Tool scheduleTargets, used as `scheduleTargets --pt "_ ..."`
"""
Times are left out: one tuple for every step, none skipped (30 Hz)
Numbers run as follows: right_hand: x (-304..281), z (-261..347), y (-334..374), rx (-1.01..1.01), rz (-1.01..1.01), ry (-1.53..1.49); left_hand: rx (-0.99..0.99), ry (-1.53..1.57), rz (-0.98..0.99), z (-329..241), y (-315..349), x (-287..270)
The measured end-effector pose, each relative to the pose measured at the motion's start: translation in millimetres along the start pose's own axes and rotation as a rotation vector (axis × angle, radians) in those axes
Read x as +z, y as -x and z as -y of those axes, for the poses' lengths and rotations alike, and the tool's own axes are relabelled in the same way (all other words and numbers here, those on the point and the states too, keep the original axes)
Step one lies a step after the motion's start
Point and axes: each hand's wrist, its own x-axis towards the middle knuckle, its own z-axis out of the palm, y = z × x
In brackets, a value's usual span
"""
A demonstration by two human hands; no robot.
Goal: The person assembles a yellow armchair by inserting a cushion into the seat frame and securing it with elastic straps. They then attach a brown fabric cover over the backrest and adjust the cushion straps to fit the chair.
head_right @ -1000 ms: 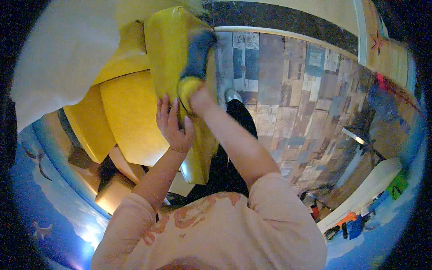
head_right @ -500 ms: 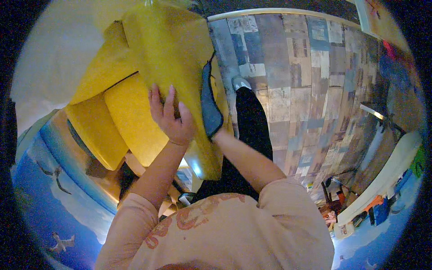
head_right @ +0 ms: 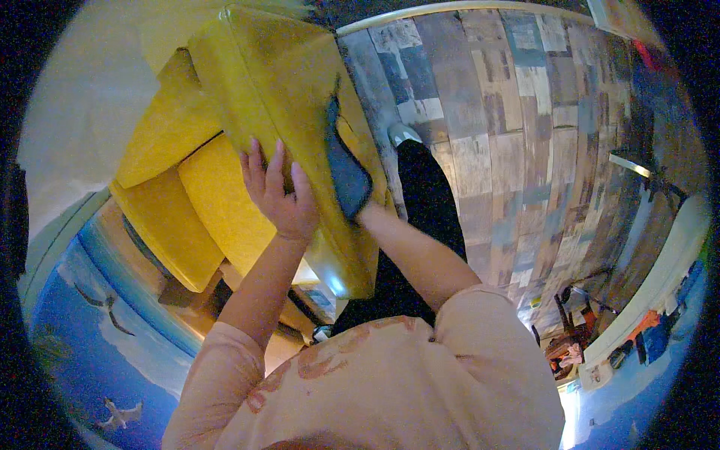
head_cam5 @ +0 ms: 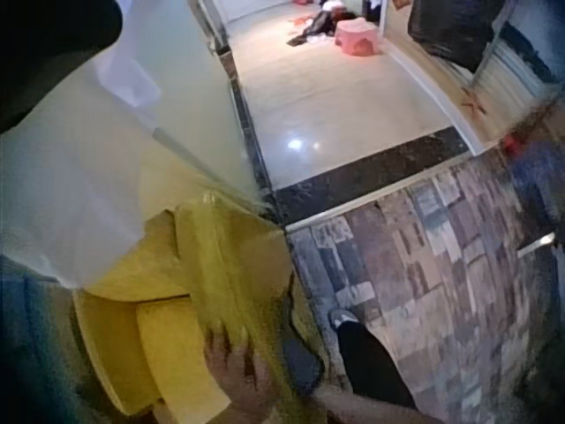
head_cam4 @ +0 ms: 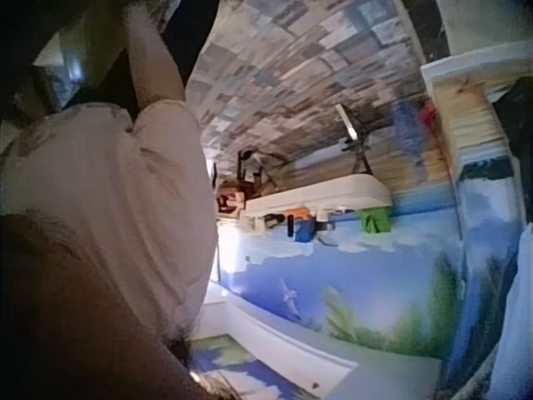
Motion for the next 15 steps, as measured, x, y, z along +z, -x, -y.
scheduleTargets --pt "-5.3 -9.6 30.2 0.035 -0.026 0.004 0.008 -0.002 0.009 -2.3 0.3 -0.7" --pt "-7.7 -19.1 62.3 0.075 -0.042 0.005 0.012 -0.010 0.012 -3.1 1.0 -0.7" --pt "-8.9 -26.4 94.5 0.113 -0.054 0.010 0.021 -0.015 0.015 -3.5 -0.9 0.0" --pt "-8.0 -29.9 122.8 0.139 -0.059 0.013 0.032 -0.012 0.010 -3.6 -2.1 -0.1" --pt "-7.0 -33.5 149.6 0.169 -0.056 0.017 0.036 -0.010 0.003 -2.9 -1.4 0.0" --pt "-3.6 -35.3 171.8 0.183 -0.049 0.016 0.044 -0.006 -0.004 -3.4 -0.9 0.2" --pt "0.8 -33.5 185.2 0.185 -0.043 0.022 0.057 -0.023 -0.014 -2.6 0.1 1.4" --pt "5.6 -34.4 191.4 0.171 -0.038 0.032 0.068 -0.041 -0.025 -0.7 1.5 2.7" --pt "9.2 -38.5 186.4 0.143 -0.040 0.047 0.079 -0.059 -0.036 0.1 2.7 4.0" --pt "13.5 -40.6 175.7 0.104 -0.054 0.058 0.088 -0.119 -0.002 -1.1 3.0 5.2" --pt "14.3 -42.4 155.1 0.061 -0.076 0.054 0.100 -0.184 0.029 -3.5 1.8 5.7" --pt "15.3 -41.7 134.9 0.026 -0.096 0.037 0.117 -0.251 0.062 -6.7 3.7 3.7" --pt "12.2 -40.6 115.3 0.005 -0.109 0.007 0.127 -0.272 0.123 -14.0 12.9 -3.6" --pt "6.4 -40.3 102.3 -0.004 -0.123 -0.016 0.141 -0.288 0.189 -26.4 25.0 -9.7" --pt "0.4 -40.8 99.4 -0.005 -0.123 -0.028 0.151 -0.307 0.253 -33.5 34.3 -14.9"
